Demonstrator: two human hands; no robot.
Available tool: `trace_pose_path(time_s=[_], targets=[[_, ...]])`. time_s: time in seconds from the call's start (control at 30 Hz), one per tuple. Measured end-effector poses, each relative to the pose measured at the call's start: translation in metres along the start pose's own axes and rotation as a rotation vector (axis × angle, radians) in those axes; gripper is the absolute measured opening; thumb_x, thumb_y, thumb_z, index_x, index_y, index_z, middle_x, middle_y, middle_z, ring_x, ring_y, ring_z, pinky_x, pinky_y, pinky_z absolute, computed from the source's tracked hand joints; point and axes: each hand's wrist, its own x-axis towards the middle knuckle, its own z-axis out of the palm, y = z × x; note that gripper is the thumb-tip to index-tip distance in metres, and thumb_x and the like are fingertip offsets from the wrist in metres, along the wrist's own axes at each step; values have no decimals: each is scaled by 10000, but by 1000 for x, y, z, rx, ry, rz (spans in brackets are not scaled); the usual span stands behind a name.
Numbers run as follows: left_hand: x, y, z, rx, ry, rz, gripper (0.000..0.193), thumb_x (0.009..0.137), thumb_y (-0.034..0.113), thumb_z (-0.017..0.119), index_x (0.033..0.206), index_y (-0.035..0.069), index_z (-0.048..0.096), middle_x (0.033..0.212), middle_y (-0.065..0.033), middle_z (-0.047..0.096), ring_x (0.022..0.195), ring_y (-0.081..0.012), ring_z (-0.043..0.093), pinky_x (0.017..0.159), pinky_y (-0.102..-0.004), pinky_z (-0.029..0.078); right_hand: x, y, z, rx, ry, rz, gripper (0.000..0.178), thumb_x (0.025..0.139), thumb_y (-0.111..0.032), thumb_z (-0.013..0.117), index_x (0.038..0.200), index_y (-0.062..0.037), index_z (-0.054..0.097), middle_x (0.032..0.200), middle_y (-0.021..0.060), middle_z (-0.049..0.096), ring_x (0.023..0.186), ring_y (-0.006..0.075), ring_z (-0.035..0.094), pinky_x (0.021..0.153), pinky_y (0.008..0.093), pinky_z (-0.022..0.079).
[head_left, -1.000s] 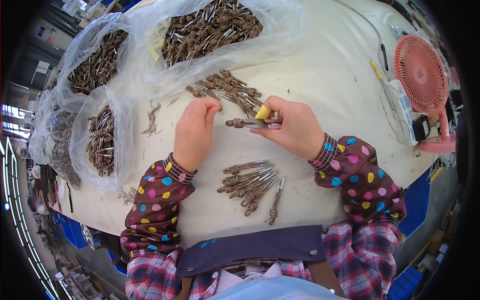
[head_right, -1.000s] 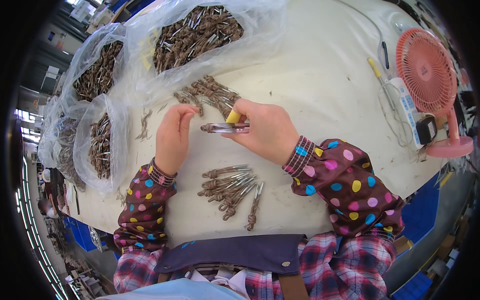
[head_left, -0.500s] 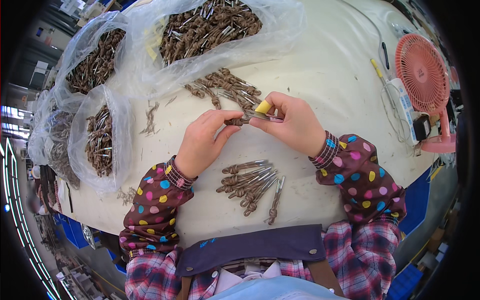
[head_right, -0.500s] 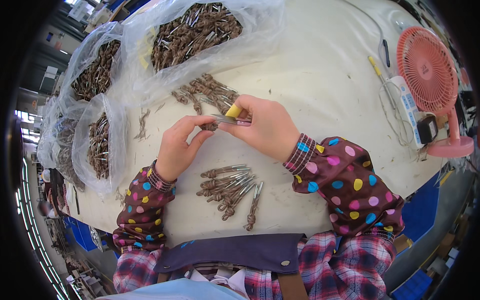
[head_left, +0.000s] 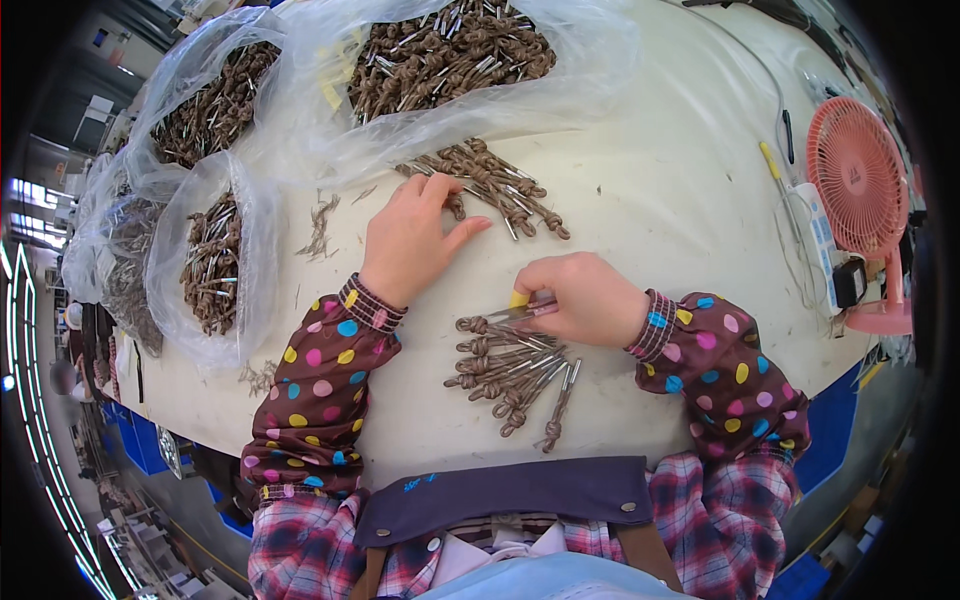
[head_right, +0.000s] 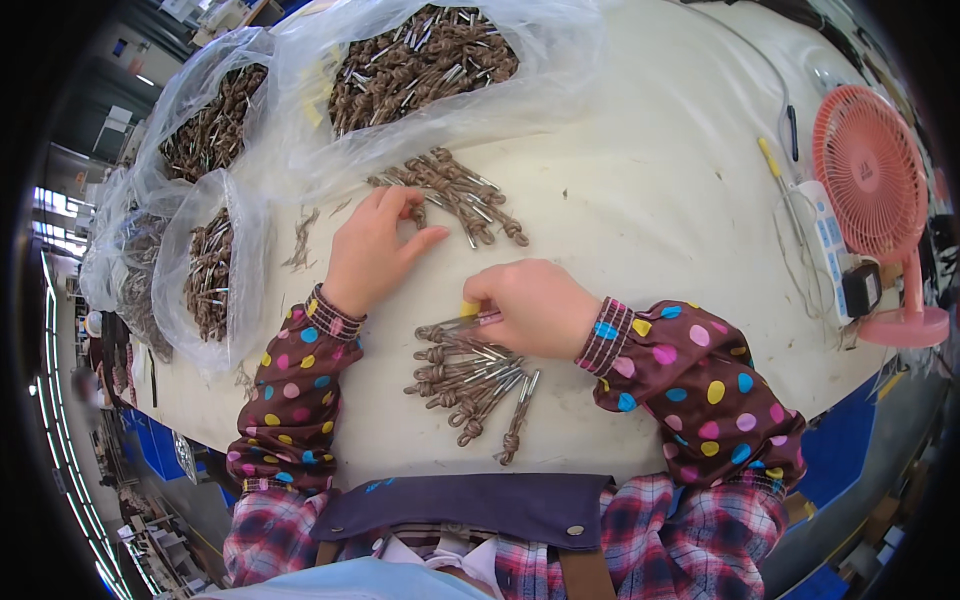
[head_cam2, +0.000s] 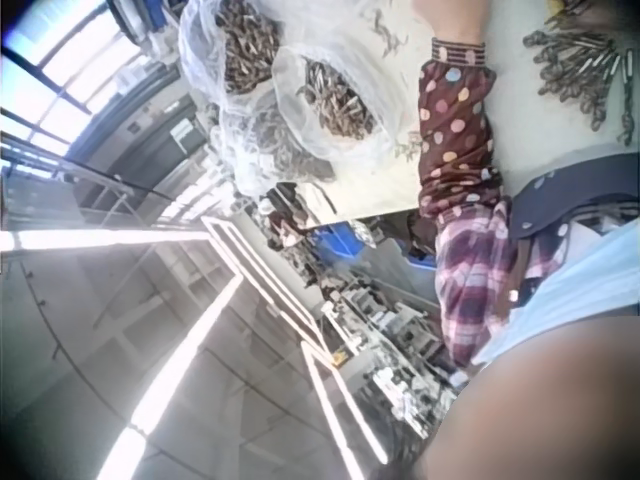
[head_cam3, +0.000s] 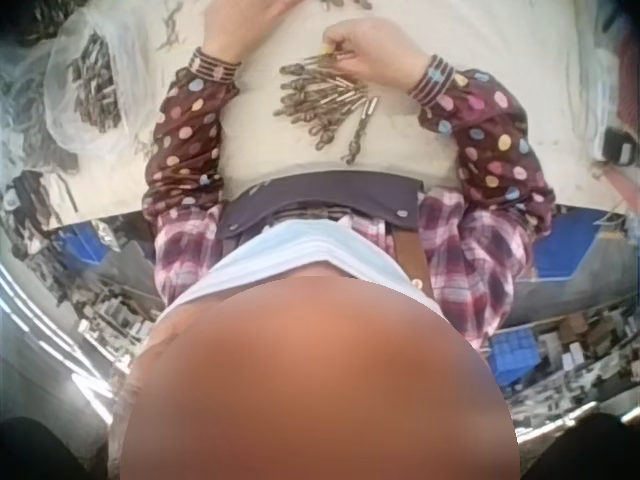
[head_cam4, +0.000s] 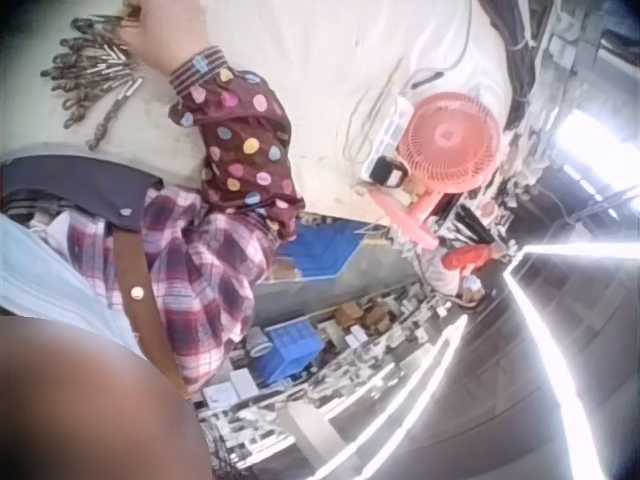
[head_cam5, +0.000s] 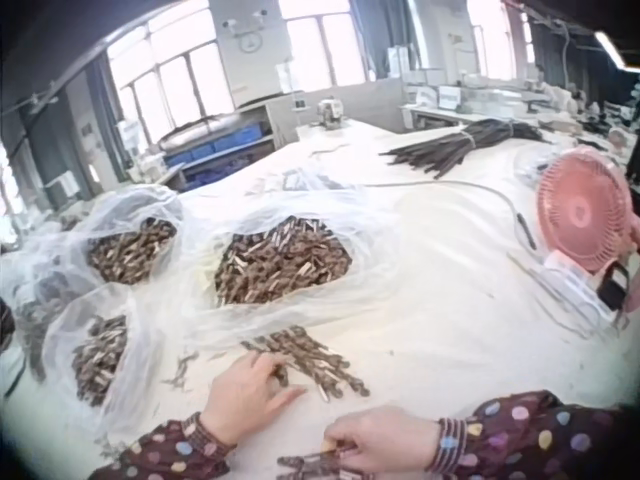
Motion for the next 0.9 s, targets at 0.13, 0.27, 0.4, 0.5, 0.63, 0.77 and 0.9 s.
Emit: trace_pose_path(time_s=[0.13, 0.27, 0.4, 0.5, 0.63, 0.77, 0.9], targets=[[-3, -5, -10, -139, -77, -188, 334, 834, 232, 682, 1094, 54, 571, 919, -79, 627, 796, -181, 619, 715, -303, 504, 4, 5, -5, 155, 242, 9, 126, 783, -65, 725, 880, -51, 645, 755, 33, 609, 596, 100, 545, 524, 251, 446], [-13, -11, -26, -870, -270, -364, 255, 925, 179, 587, 1113, 12, 545, 972, -72, 649, 855, -124, 626, 781, -277, 518, 5, 1, -18, 207, 486, -4, 258, 791, -14, 711, 1036, -19, 627, 824, 11, 608, 564, 25, 423, 483, 186, 364], [-13, 11, -34, -1214, -355, -416, 239, 957, 173, 545, 1129, 7, 534, 997, -80, 648, 873, -136, 629, 809, -284, 522, 12, 3, -12, 157, 644, -147, 291, 776, -45, 727, 1055, -42, 647, 919, 48, 619, 649, 129, 519, 589, 228, 436], [-15, 17, -33, -1355, -490, -500, 276, 949, 147, 562, 1172, -11, 527, 1039, -94, 644, 884, -141, 635, 822, -272, 524, 6, 4, -13, 154, 591, -87, 251, 789, -48, 727, 1029, -29, 654, 734, -5, 587, 542, 42, 409, 494, 194, 349], [-21, 20, -21, -1065, -364, -313, 232, 932, 118, 582, 1128, -5, 587, 985, -83, 671, 876, -135, 648, 779, -259, 523, 4, -2, -12, 84, 523, 46, 158, 799, -96, 731, 904, 2, 664, 610, 4, 534, 553, 50, 406, 499, 221, 364], [-20, 26, -21, -615, -228, -37, 230, 930, 56, 568, 1144, -25, 582, 948, -80, 681, 852, -110, 649, 750, -239, 522, 3, -1, -8, 108, 515, 52, 170, 799, -102, 734, 899, 11, 654, 622, 6, 540, 552, 52, 403, 502, 216, 363], [-24, 24, -12, -624, -91, 33, 147, 927, 75, 575, 1030, -22, 616, 825, -101, 682, 743, -127, 663, 677, -240, 524, 4, -5, -4, 154, 490, 90, 174, 801, -97, 731, 908, 13, 648, 644, 24, 565, 577, 51, 444, 531, 210, 397]])
